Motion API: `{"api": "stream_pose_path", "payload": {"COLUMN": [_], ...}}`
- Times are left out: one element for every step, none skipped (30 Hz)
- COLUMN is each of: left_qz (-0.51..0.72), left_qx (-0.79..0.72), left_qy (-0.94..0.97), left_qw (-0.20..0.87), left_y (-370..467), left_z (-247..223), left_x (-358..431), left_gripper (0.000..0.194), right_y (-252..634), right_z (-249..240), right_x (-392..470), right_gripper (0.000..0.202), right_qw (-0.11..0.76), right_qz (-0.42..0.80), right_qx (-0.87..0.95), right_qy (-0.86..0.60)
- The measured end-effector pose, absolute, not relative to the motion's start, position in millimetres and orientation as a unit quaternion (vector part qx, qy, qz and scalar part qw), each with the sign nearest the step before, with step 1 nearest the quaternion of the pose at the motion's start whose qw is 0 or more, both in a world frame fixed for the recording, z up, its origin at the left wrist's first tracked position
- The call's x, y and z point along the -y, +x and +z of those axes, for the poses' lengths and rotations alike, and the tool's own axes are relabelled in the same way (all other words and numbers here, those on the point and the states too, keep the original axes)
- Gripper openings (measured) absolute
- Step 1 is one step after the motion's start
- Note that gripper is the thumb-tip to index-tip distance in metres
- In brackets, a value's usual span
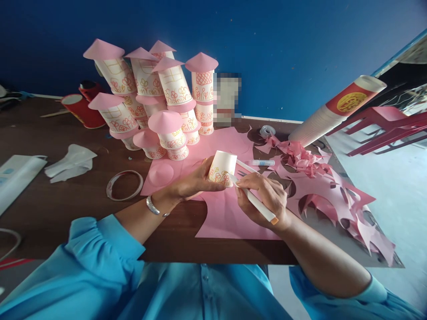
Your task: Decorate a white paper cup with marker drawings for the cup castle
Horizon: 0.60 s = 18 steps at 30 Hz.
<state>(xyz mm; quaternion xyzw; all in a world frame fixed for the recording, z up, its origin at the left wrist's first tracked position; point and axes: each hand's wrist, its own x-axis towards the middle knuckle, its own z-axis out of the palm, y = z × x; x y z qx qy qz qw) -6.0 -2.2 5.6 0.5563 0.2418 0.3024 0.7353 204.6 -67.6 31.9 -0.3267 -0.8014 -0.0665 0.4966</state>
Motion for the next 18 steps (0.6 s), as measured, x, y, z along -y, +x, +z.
{"api": "stream_pose_path", "payload": {"left_qz": [0.302,0.303,0.303,0.303,0.302,0.302,0.302,0.301,0.302,0.303,0.304,0.306,0.307,0.308,0.310,0.312,0.314,0.315], "left_qx": [-0.238,-0.237,-0.236,-0.238,-0.240,-0.242,-0.243,-0.243,-0.242,-0.240,-0.238,-0.237,-0.238,-0.240,-0.243,-0.245,-0.244,-0.242], "left_qy": [0.557,0.557,0.558,0.559,0.559,0.559,0.558,0.557,0.556,0.555,0.555,0.556,0.558,0.562,0.566,0.569,0.570,0.569], "left_qw": [0.736,0.736,0.736,0.735,0.734,0.734,0.734,0.734,0.735,0.736,0.737,0.736,0.733,0.729,0.725,0.721,0.719,0.720], "left_y": [-6.0,-6.0,-6.0,-6.1,-6.1,-6.2,-6.2,-6.2,-6.3,-6.4,-6.5,-6.8,-7.1,-7.4,-7.8,-8.1,-8.4,-8.5], "left_z": [5.2,4.9,4.6,4.4,4.3,4.3,4.4,4.5,4.6,4.6,4.6,4.3,3.8,3.1,2.2,1.2,0.2,-0.6], "left_x": [2.0,1.9,1.7,1.7,1.7,1.7,1.7,1.8,1.9,2.0,2.0,2.0,1.8,1.6,1.2,0.8,0.4,0.0], "left_gripper": [0.077,0.077,0.077,0.076,0.077,0.077,0.077,0.078,0.078,0.078,0.077,0.075,0.072,0.069,0.067,0.065,0.065,0.065], "right_y": [204.5,204.3,204.1,203.9,203.7,203.6,203.5,203.5,203.6,203.8,204.1,204.4,204.8,205.1,205.4,205.5,205.6,205.5], "right_z": [31.7,31.5,31.3,31.3,31.3,31.5,31.8,32.2,32.8,33.5,34.3,35.2,36.0,36.7,37.3,37.6,37.7,37.6], "right_x": [67.7,67.8,67.8,67.8,67.9,68.0,68.2,68.4,68.6,68.8,69.0,69.1,69.2,69.2,69.2,69.1,68.9,68.8], "right_gripper": [0.025,0.025,0.024,0.024,0.023,0.023,0.023,0.023,0.022,0.022,0.021,0.021,0.020,0.021,0.021,0.021,0.021,0.021], "right_qw": [0.496,0.497,0.497,0.498,0.498,0.496,0.496,0.495,0.495,0.496,0.498,0.500,0.501,0.501,0.502,0.501,0.501,0.500], "right_qz": [-0.066,-0.065,-0.065,-0.065,-0.066,-0.066,-0.067,-0.068,-0.068,-0.068,-0.067,-0.066,-0.066,-0.066,-0.068,-0.069,-0.069,-0.070], "right_qx": [0.801,0.802,0.802,0.802,0.802,0.803,0.803,0.803,0.803,0.803,0.803,0.804,0.804,0.805,0.805,0.805,0.806,0.806], "right_qy": [-0.327,-0.326,-0.326,-0.324,-0.324,-0.324,-0.324,-0.324,-0.325,-0.323,-0.320,-0.315,-0.312,-0.310,-0.309,-0.309,-0.309,-0.309]}}
